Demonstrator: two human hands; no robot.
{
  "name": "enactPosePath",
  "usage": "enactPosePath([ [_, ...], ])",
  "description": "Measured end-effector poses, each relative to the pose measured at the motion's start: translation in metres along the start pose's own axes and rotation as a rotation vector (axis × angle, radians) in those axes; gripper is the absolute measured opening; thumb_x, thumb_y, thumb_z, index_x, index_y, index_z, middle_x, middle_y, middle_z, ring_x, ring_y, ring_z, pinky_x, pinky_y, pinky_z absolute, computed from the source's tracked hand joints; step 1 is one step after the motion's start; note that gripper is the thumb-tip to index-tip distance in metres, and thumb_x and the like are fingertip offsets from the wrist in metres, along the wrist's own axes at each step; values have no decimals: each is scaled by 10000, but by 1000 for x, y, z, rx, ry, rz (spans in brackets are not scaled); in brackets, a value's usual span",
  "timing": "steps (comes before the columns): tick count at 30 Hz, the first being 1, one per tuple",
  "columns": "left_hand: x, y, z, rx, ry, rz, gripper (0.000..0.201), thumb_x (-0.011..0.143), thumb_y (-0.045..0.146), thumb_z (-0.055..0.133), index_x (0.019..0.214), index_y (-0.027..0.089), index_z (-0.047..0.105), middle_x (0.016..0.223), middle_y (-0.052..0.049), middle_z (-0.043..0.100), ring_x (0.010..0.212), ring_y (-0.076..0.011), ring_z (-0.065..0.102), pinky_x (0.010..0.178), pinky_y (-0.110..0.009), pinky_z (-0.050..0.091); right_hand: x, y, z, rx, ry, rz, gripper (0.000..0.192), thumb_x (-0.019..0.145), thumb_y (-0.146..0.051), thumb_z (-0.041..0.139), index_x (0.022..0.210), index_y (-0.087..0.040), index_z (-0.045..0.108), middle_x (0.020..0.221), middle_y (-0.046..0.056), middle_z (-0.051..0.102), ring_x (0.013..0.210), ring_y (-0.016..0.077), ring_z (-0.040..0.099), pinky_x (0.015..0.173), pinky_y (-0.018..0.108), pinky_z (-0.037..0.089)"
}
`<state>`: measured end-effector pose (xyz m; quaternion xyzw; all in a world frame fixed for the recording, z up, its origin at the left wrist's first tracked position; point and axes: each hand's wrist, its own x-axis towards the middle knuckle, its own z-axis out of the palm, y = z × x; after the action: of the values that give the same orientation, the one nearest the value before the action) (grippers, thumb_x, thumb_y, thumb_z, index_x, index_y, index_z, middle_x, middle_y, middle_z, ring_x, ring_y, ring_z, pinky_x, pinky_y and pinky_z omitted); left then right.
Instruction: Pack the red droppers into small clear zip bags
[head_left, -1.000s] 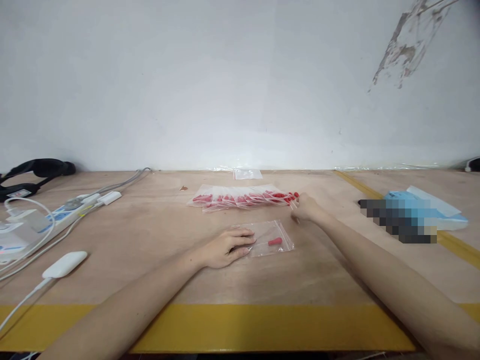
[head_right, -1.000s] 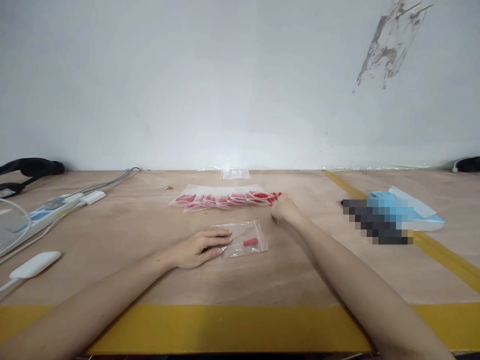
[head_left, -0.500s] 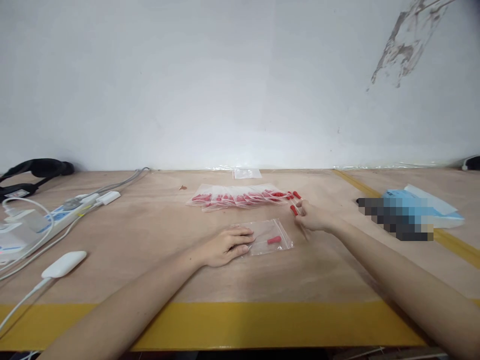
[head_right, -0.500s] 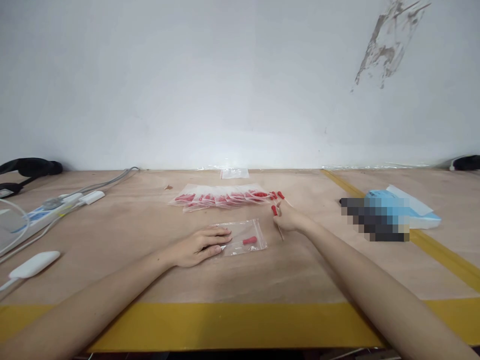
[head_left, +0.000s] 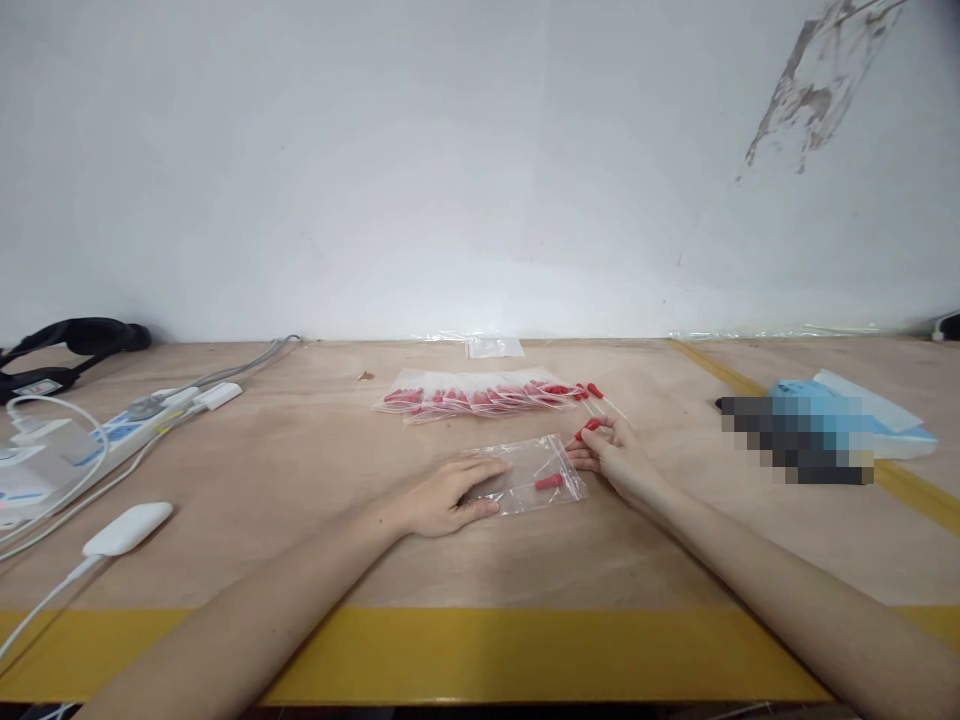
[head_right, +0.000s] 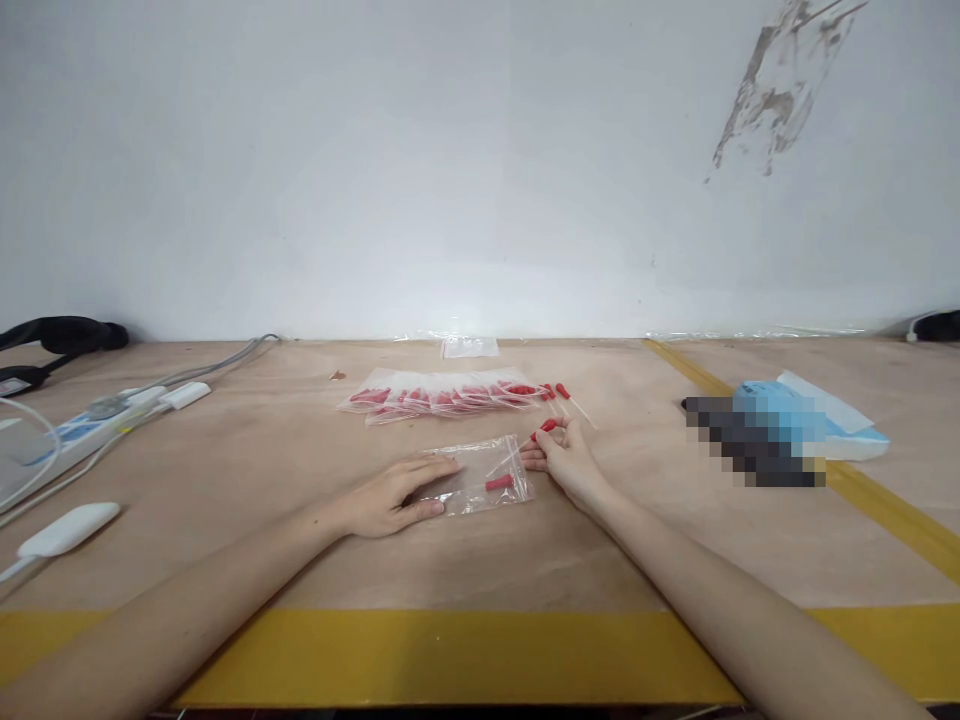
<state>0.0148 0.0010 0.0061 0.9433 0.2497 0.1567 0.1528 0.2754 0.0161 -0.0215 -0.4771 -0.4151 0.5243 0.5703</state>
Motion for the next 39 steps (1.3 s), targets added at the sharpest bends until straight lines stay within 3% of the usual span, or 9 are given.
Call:
enactPosePath([
  [4,0,1,-1,-12,7,-4,485,876,352,446,1326,225,317,1294,-67,445,1179,-217,412,987,-369,331,-6,-7,-15,-221,-142,43,246,670,-316,649,790,-192,473,623,-4,606,527,107,570,531,257,485],
  [10,0,1,-1,8,-5,-2,483,878,360,443,1322,214,324,1289,-78,445,1171,-212,418,988,-360,328,-2,-14,-29,-659,-446,-104,287,643,-406,650,751,-144,603,621,-10,576,534,76,472,481,203,350],
  [19,1,-2,1,14,0,-7,484,875,375,446,1320,220,334,1292,-73,447,1178,-213,414,996,-368,321,-4,-9,-5,-654,-503,-182,352,677,-477,584,735,-133,632,595,-15,531,523,70,412,496,209,309],
  [24,1,-2,1,3,-2,25,456,877,354,452,1303,217,364,1286,-64,461,1183,-208,412,1008,-373,305,-10,-23,-15,-628,-686,64,366,699,-487,571,798,-138,626,494,-43,494,418,46,369,420,192,258],
  [27,1,-3,2,13,-2,32,440,875,360,456,1285,210,397,1290,-64,459,1191,-200,405,1015,-361,298,-11,-24,-17,-602,-632,111,393,666,-475,611,867,-138,614,453,-61,474,381,36,335,384,183,216],
  [31,2,-4,4,28,4,42,425,873,371,457,1259,193,439,1289,-74,460,1197,-190,403,1024,-343,289,-12,-15,-9,-523,-521,58,377,557,-423,709,762,-122,611,540,-25,555,440,39,405,410,177,276],
  [35,1,-6,4,34,4,42,427,873,371,458,1257,185,446,1282,-79,468,1199,-185,402,1028,-339,284,-17,-10,0,-511,-366,79,397,550,-437,702,777,-133,586,575,-13,590,355,30,387,351,184,273],
  [39,1,-5,4,37,0,41,430,873,377,456,1263,194,441,1292,-74,459,1204,-183,398,1030,-344,282,-18,-15,-3,-574,-400,127,356,633,-428,629,842,-146,576,458,-56,515,295,36,353,321,181,234],
])
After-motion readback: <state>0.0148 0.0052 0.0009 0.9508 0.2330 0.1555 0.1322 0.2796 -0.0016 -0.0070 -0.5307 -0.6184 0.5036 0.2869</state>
